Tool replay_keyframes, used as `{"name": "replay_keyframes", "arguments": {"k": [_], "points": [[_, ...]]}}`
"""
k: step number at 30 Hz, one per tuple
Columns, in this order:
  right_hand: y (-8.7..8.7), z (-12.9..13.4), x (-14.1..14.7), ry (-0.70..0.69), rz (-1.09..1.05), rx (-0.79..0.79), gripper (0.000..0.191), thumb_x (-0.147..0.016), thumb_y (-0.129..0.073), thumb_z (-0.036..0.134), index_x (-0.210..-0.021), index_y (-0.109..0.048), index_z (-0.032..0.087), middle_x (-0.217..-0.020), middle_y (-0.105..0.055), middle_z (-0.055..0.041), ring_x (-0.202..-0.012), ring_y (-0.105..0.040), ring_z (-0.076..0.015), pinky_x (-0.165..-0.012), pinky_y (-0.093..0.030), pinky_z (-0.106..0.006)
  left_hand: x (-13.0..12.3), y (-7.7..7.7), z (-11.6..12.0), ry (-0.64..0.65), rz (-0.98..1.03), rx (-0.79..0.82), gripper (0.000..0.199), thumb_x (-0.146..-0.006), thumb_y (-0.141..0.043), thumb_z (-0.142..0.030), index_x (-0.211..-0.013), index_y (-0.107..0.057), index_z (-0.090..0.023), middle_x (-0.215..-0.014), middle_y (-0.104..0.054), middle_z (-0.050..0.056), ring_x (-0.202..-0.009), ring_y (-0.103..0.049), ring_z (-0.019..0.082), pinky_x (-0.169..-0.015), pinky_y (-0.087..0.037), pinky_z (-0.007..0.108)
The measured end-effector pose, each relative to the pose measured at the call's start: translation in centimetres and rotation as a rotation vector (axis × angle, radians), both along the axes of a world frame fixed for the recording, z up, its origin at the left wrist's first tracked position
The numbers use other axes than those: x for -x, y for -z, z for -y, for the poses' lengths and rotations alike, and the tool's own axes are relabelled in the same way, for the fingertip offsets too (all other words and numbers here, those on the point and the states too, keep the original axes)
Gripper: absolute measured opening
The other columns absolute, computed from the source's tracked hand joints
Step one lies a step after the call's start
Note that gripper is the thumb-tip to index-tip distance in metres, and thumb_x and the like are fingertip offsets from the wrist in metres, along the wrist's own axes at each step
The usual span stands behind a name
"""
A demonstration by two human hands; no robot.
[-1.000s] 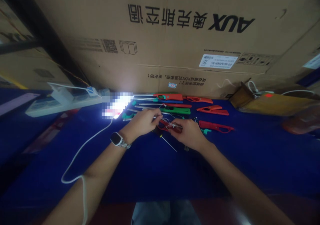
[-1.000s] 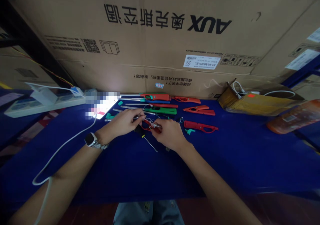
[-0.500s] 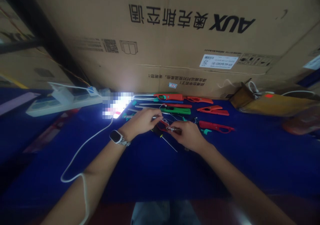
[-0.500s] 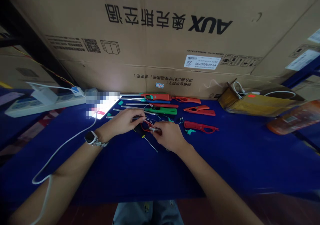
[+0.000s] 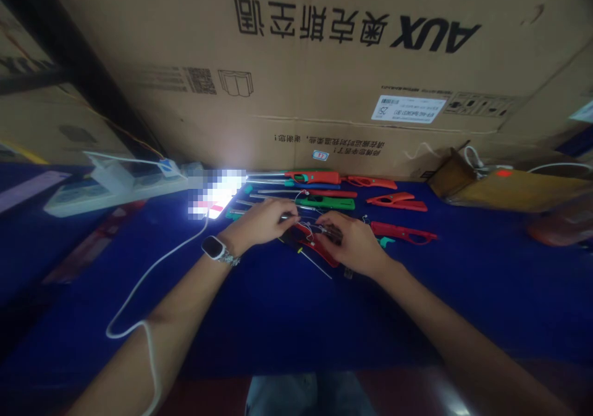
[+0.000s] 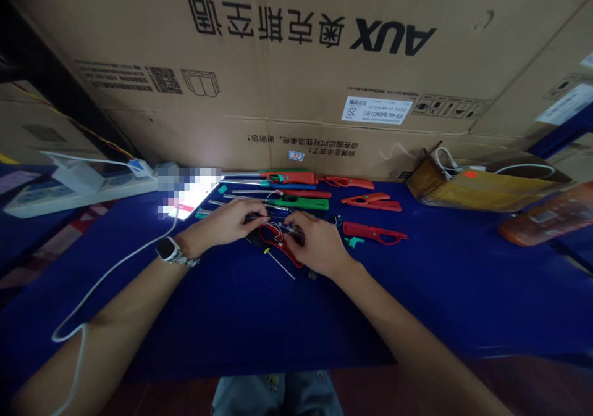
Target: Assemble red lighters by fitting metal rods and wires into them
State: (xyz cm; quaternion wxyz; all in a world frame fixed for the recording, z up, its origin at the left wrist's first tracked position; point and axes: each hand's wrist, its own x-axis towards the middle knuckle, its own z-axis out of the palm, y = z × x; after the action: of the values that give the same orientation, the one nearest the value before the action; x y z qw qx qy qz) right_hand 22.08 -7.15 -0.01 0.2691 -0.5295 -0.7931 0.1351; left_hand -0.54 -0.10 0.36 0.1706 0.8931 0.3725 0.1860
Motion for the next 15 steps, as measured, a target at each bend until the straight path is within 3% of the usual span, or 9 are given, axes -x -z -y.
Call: {"name": "replay_keyframes", "arguments": {"k": [4,8,15], "points": [[0.0,0.4,0.3,0.003,0.155,-0.184,0.018,-0.089,-0.064,0.023,-0.106,-0.066,0.02,-0.104,-0.07,-0.0068,-0.097,-0.066,-0.0235,-0.076,-0.047,-0.034,0.0,0.1,0.0,0.001,0.016,0.003,0.018,-0.094,-0.055,-0.027,-0.087,-0.069,-0.02,-0.088,-0.072,0.004,-0.074,-0.061,0.016,-0.066,-0.041,0.029],[-0.1,2.0,1.0,-0.067,0.264,-0.348,0.018,-0.095,-0.058,0.025,-0.108,-0.07,0.021,-0.107,-0.067,-0.009,-0.097,-0.061,-0.0244,-0.083,-0.042,-0.04,0.0,0.0,0.1,0.005,0.02,0.016,0.018,-0.093,-0.054,-0.026,-0.087,-0.069,-0.02,-0.088,-0.072,0.004,-0.074,-0.062,0.016,-0.066,-0.042,0.029],[0.7,3.7,0.6,-0.162,0.41,-0.31,0.032,-0.1,-0.05,0.03,-0.127,-0.066,0.019,-0.112,-0.066,-0.0105,-0.103,-0.056,-0.0267,-0.088,-0.039,-0.044,0.0,-0.1,0.0,0.017,0.019,0.023,0.019,-0.095,-0.054,-0.027,-0.087,-0.069,-0.019,-0.088,-0.073,0.004,-0.076,-0.062,0.016,-0.068,-0.043,0.029]]}}
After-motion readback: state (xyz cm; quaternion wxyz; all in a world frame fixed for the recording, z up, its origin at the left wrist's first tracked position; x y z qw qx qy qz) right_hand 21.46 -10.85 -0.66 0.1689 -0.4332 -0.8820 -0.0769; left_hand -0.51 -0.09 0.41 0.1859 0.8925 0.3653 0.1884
